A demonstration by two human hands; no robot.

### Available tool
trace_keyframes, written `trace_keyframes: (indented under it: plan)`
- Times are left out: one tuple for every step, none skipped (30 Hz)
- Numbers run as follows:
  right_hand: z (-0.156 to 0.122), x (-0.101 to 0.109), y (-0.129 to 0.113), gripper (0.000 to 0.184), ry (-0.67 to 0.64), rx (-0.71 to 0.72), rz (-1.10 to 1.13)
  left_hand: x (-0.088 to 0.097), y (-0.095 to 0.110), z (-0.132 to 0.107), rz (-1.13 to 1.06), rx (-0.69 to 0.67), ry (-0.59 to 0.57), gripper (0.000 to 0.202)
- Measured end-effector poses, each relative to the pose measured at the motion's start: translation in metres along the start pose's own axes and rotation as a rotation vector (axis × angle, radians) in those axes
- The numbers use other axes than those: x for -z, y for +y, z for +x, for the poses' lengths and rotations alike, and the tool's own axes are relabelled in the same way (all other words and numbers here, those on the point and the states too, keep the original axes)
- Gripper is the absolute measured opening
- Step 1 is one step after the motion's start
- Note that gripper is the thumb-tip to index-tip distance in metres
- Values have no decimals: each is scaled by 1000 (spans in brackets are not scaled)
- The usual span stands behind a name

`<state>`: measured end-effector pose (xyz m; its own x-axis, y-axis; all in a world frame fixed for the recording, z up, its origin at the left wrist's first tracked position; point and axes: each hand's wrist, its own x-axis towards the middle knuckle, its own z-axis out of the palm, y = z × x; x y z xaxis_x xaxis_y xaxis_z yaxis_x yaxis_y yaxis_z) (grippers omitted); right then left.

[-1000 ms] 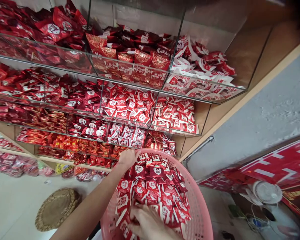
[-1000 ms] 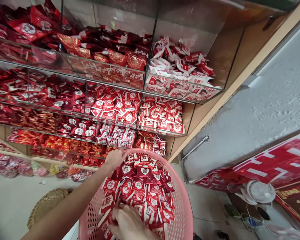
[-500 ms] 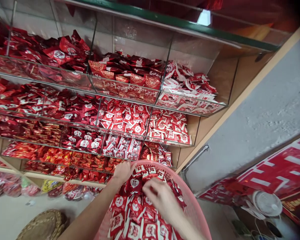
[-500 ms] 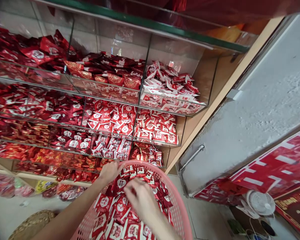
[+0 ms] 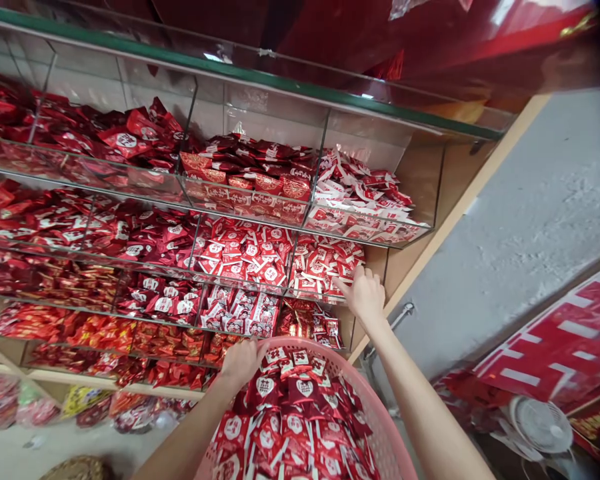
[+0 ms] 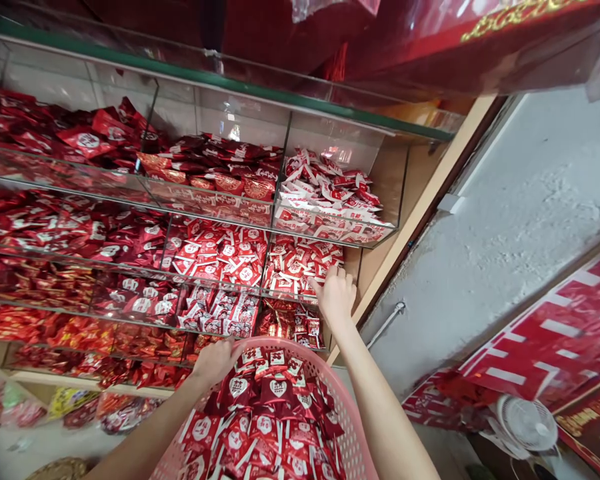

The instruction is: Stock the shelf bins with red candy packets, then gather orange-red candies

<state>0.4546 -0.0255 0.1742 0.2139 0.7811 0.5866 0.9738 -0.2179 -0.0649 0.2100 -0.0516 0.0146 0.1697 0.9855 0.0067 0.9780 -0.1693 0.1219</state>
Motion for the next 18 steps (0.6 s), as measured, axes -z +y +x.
trace_keyframes:
  plan:
    - [1,0,-2,41,-1,-3,-23,0,0,0,1,4,-3,58]
    - [1,-1,-3,41,2,2,-33,0,0,0,-1,9,-6,58]
    - [1,0,-4,41,7,11,-33,0,1,0,-6,14,-10,58]
    - [1,0,-3,40,10,24,-25,0,1,-1,-14,19,-14,58]
    - [0,0,-2,38,13,37,-15,0,1,-1,-21,23,-16,59]
    - [-1,0,0,37,15,50,-6,1,1,-1,-27,25,-16,59]
    - [-1,1,2,35,19,58,-2,1,1,-1,-28,27,-16,59]
    - [-2,1,4,33,25,65,-3,1,1,-1,-28,28,-18,59]
    - [-3,1,7,31,33,75,-11,1,2,-1,-27,29,-22,59]
    - [-3,2,9,30,38,91,-23,2,2,-1,-25,29,-27,59]
    - [-3,2,11,29,41,110,-38,2,2,-1,-24,26,-36,58]
    - [-3,3,12,29,41,130,-54,3,2,-1,-22,25,-43,58]
    - [-3,4,14,29,40,149,-70,3,2,-1,-19,22,-47,57]
    - [-3,5,16,30,38,164,-84,3,2,-1,-15,19,-48,57]
    - [-3,6,17,30,37,176,-94,3,2,-1,-12,18,-46,57]
    - [-2,7,19,30,39,184,-100,3,2,-1,-10,17,-43,58]
    - [-2,9,20,30,43,188,-102,2,2,-1,-9,16,-39,58]
    - [-3,10,21,30,47,187,-99,2,2,-1,-8,15,-37,59]
